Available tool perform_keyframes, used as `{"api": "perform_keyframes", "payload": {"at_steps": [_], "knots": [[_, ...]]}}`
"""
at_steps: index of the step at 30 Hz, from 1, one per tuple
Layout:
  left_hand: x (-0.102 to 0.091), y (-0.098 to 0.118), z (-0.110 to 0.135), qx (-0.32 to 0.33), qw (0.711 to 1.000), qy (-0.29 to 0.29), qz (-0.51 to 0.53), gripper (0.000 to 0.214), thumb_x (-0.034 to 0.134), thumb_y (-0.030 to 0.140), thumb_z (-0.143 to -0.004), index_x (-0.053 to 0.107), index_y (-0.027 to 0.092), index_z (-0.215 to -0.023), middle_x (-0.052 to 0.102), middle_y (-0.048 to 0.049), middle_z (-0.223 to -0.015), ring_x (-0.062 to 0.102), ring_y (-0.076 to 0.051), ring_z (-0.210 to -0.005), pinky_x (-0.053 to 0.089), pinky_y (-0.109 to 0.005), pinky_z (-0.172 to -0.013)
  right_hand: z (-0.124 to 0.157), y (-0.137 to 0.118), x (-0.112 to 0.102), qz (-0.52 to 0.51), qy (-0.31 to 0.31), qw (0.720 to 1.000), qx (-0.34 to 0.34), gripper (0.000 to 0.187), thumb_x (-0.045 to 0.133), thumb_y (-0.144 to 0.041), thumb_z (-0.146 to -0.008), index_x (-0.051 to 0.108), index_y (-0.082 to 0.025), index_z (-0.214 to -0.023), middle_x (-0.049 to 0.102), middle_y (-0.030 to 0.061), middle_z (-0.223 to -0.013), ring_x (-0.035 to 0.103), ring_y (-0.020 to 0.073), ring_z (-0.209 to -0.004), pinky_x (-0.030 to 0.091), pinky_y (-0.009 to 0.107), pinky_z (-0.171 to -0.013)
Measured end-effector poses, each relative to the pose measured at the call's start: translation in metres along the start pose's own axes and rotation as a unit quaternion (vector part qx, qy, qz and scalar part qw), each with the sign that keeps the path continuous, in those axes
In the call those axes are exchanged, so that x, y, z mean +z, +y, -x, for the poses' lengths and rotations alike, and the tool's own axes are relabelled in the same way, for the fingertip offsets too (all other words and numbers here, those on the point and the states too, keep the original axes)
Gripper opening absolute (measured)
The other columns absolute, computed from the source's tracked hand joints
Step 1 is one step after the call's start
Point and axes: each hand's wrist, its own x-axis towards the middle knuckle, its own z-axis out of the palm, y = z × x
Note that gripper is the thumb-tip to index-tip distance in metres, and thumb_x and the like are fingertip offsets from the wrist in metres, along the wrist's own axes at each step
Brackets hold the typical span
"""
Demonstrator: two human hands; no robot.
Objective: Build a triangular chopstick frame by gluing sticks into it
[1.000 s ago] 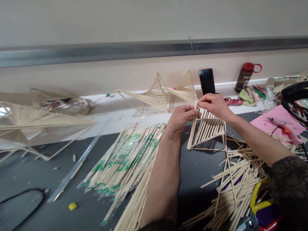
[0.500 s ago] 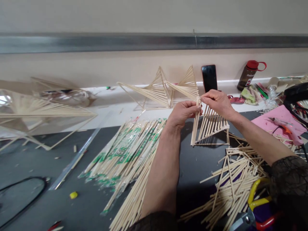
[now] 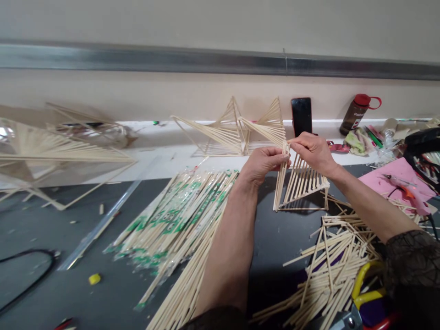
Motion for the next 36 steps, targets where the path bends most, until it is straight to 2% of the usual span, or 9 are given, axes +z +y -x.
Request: {"api": "perform_keyframes", "payload": {"at_steps": [11,25,36], "knots": [[-0.002,0.0,0.0,-0.002,1.0,-0.009,0.006,0.033,0.083,0.038,-0.047,0.068,0.014,-0.063,0.066,-0.0012,-0.061,0.058,-0.012,-0.059,0.046,-0.028,-0.064,-0.002,0.0,0.0,-0.004,0.012,1.0,0.008,0.018,0.059,-0.022,-0.088,0.076,-0.022,-0.083,0.073,0.0019,-0.082,0.065,0.015,-0.078,0.049,0.028,-0.071],[0.001,0.0,0.0,0.006,1.0,-0.002,0.003,0.036,0.085,0.041,-0.045,0.068,0.014,-0.062,0.067,-0.002,-0.062,0.057,-0.012,-0.059,0.044,-0.027,-0.062,-0.006,-0.004,-0.002,-0.008,0.012,1.0,0.024,0.019,0.059,-0.02,-0.085,0.073,-0.021,-0.072,0.071,0.0001,-0.076,0.062,0.0135,-0.073,0.046,0.027,-0.069],[0.001,0.002,0.0,0.018,1.0,-0.006,-0.007,0.035,0.084,0.042,-0.048,0.068,0.015,-0.062,0.066,-0.0025,-0.062,0.057,-0.013,-0.059,0.045,-0.028,-0.063,-0.012,-0.004,-0.007,-0.038,-0.048,0.996,0.061,0.018,0.057,-0.024,-0.085,0.072,-0.018,-0.076,0.066,0.0017,-0.077,0.056,0.0108,-0.065,0.041,0.024,-0.059]]}}
